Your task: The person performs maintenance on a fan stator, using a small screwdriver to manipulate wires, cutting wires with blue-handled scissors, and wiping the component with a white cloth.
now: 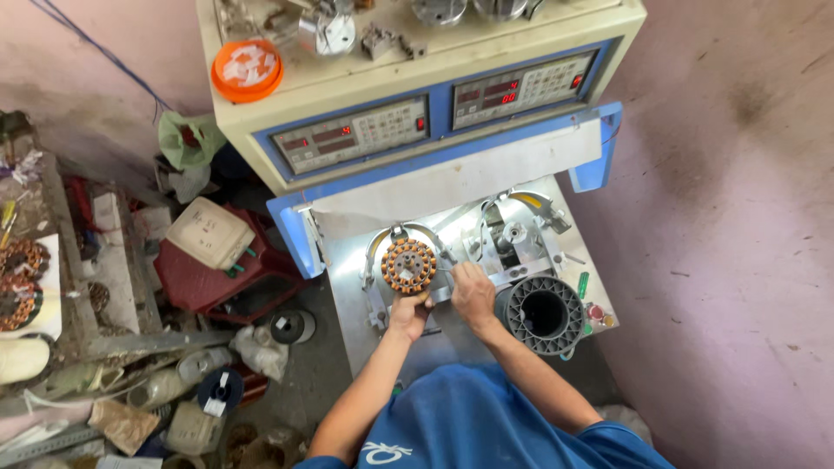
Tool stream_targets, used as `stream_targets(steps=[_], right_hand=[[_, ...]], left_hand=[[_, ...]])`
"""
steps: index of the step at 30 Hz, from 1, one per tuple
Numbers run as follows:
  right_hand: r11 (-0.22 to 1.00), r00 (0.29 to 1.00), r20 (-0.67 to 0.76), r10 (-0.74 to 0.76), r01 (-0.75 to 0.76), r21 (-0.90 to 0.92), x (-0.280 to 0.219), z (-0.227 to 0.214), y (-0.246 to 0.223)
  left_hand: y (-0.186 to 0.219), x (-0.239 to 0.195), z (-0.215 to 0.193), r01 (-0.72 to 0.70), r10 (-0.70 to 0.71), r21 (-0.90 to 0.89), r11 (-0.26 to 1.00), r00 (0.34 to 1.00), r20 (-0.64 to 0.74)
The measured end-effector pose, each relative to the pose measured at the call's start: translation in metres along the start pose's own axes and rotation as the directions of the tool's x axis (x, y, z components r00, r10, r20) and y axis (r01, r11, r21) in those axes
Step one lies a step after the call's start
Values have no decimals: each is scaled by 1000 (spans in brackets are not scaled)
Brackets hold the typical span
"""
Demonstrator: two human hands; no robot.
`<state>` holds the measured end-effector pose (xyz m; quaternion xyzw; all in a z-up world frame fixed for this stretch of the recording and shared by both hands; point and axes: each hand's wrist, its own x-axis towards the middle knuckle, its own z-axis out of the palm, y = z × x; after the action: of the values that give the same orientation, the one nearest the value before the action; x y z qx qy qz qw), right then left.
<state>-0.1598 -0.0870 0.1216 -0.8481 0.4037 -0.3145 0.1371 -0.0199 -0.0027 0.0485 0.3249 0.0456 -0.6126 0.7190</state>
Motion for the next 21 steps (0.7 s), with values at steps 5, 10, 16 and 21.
stream_targets(steps=[5, 10, 16, 21], right_hand=[[989, 997, -40, 69, -63, 137, -9, -14, -17], [432, 723, 397, 565, -670, 604, -18, 13, -5], [431, 847, 302, 437, -492, 756, -36, 35, 20], [372, 788, 351, 506, -566, 735, -57, 38, 35]], left_hand=[[-2, -6, 8, 39, -39, -4, 999, 997, -72], [6, -9, 20, 42, -43, -16, 999, 999, -34], [6, -13, 15, 44, -45, 24, 999, 998, 43], [7, -20, 7, 135, -125, 388, 912, 991, -52]])
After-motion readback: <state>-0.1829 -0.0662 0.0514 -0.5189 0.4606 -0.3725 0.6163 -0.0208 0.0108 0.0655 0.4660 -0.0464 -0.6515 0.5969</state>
